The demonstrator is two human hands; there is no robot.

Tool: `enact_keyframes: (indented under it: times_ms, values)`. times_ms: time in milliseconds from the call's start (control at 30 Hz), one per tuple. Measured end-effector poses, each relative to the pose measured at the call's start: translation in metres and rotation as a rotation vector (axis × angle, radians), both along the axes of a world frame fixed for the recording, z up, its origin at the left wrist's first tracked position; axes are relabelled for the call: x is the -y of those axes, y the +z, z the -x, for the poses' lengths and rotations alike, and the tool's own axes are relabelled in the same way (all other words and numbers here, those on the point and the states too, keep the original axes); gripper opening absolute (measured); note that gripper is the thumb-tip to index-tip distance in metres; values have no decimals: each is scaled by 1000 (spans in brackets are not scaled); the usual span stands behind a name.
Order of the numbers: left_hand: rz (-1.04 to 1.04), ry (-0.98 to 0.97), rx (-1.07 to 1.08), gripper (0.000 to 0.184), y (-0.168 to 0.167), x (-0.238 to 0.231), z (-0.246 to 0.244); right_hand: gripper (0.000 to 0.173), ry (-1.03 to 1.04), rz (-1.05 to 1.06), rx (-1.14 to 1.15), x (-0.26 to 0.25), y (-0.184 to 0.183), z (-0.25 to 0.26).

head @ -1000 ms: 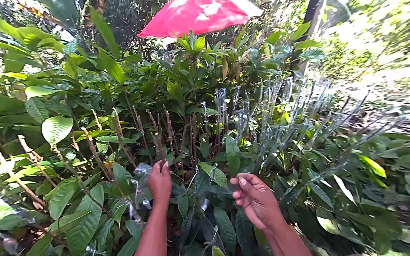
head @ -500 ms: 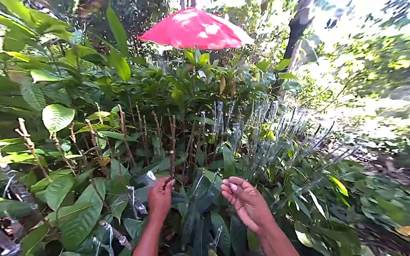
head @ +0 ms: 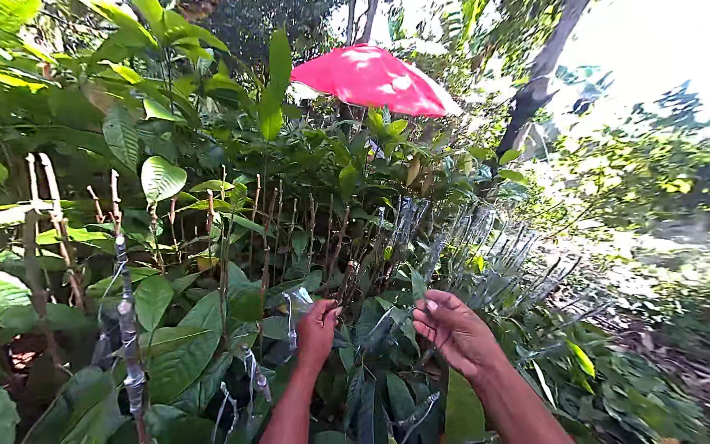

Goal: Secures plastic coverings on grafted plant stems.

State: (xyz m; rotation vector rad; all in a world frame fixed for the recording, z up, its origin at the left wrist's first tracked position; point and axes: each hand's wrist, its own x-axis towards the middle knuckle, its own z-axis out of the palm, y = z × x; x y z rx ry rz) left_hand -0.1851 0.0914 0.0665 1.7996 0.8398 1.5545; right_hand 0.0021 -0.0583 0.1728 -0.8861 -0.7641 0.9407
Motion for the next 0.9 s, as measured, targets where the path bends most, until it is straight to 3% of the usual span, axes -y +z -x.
enact_keyframes:
  times_ms: [167,367,500,633,767,900]
  values:
    - [44,-67,67,20,-5,1,5,22,114,169,504,-42,12,23]
    - [253,-414,55,33,-12,5,16,25,191,405,1172,-93,8,36]
    - [413,-594,237,31,-13,4,22,23,375,274,1545,-99,7,41]
    - [534,-662,323,24,-12,-3,25,20,496,130,1705,-101,9,39]
    - [456,-660,312,16,-14,-4,25,19,534,39,1792,-107,8,36]
    - [284,-480,213,20,-11,-1,26,26,422,278,1960,-106,22,43]
